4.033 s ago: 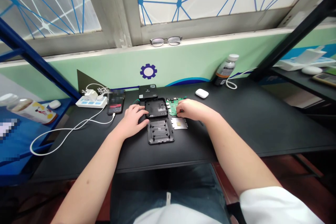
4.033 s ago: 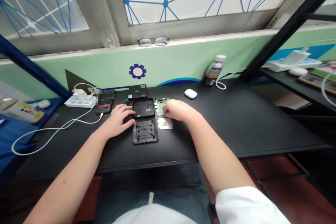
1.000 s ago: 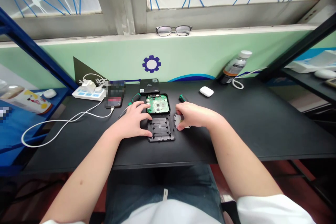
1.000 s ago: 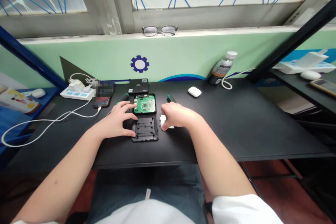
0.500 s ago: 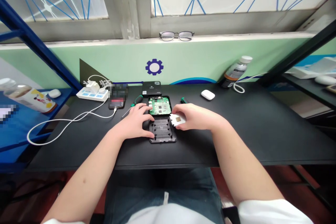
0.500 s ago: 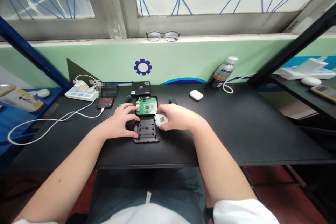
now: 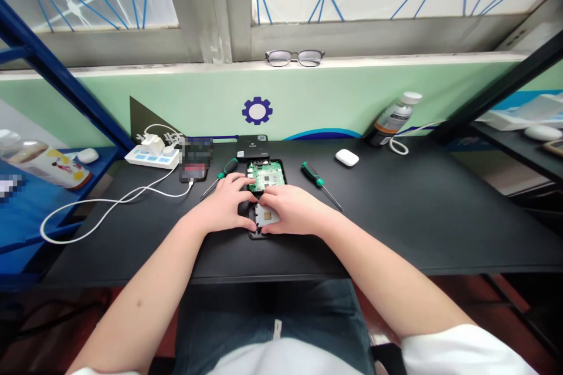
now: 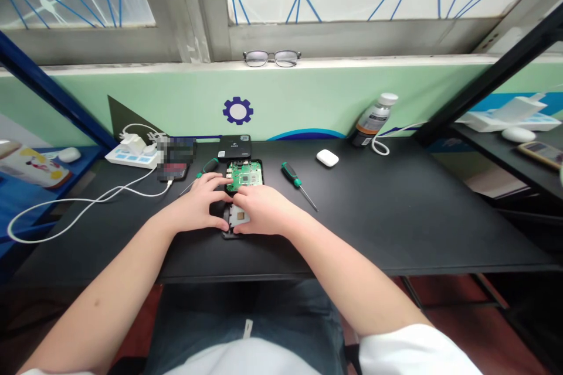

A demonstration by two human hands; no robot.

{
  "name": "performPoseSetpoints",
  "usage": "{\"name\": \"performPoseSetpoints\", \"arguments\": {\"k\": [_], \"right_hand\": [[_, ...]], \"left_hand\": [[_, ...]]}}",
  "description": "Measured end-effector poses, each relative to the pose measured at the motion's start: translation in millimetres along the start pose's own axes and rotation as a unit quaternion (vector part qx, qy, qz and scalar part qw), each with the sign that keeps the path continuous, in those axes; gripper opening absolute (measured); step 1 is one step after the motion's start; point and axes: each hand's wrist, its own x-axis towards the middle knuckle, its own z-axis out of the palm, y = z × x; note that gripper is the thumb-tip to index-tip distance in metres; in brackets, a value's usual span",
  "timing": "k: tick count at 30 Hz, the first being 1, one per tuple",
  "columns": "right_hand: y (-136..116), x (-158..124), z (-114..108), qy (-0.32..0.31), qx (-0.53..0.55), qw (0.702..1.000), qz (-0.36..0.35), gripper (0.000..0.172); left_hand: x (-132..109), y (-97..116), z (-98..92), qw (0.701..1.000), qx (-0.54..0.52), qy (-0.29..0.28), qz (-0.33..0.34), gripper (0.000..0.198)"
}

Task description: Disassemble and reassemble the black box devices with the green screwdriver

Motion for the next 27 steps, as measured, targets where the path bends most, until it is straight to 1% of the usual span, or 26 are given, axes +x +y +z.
{"name": "performPoseSetpoints", "arguments": {"k": [4,9,12,13,15,16,17,18,19,20,21,22,23,24,25,27], "right_hand": [[2,-1,-3,-0.004,0.009,1.000,0.003,0.034],[4,-1,-4,-0.009,0.027,1.000,-0.001,0.038],[4,-2,-4,-0.015,0.030,0.999,0.004,0.039],[4,-3,-4,-0.016,0.030,0.999,0.003,0.039],[7,-4,-4,-0.009,0.032,0.999,-0.003,0.040],[10,-4,-4,0.005,0.036,0.999,-0.007,0.040],[15,-5,-5,0.030,0.041,0.999,-0.005,0.039],[21,-6,-6,0.068,0.045,0.997,0.005,0.037],[29,-7,-8,0.109,0.046,0.993,0.028,0.033],[39,-9,-10,0.157,0.043,0.984,0.073,0.030],[51,-11,-12,0.200,0.028,0.970,0.136,0.027],[63,-13,-14,0.224,0.004,0.952,0.208,0.027],[75,-16,-16,0.231,-0.017,0.931,0.281,0.031],[86,-19,-18,0.220,-0.023,0.915,0.337,0.039],[96,-22,-19,0.203,-0.006,0.902,0.382,0.046],[110,-25,-20,0.172,0.062,0.886,0.427,0.055]], "left_hand": [[0,0,-0.2,1.000,-0.013,0.006,0.004,0.049],[-1,3,-0.3,1.000,-0.022,0.006,-0.002,0.049],[-1,2,-2.1,1.000,-0.011,0.012,0.009,0.047],[-1,0,-3.6,0.999,-0.006,0.027,0.019,0.044],[-1,-6,-8.1,0.996,0.012,0.087,0.033,0.033],[-1,-11,-10.9,0.990,0.027,0.133,0.031,0.026],[0,-15,-13.7,0.981,0.049,0.185,0.015,0.018],[0,-19,-16.2,0.970,0.070,0.233,-0.010,0.015],[0,-23,-18.1,0.960,0.091,0.261,-0.038,0.016],[0,-26,-19.3,0.953,0.107,0.278,-0.062,0.017],[0,-28,-19.6,0.948,0.119,0.283,-0.079,0.019],[1,-29,-19.0,0.947,0.128,0.280,-0.090,0.020],[1,-29,-17.6,0.948,0.132,0.273,-0.094,0.021],[2,-29,-15.5,0.950,0.136,0.264,-0.095,0.022],[2,-29,-13.1,0.952,0.139,0.256,-0.095,0.023],[4,-30,-7.8,0.954,0.145,0.243,-0.098,0.025]]}}
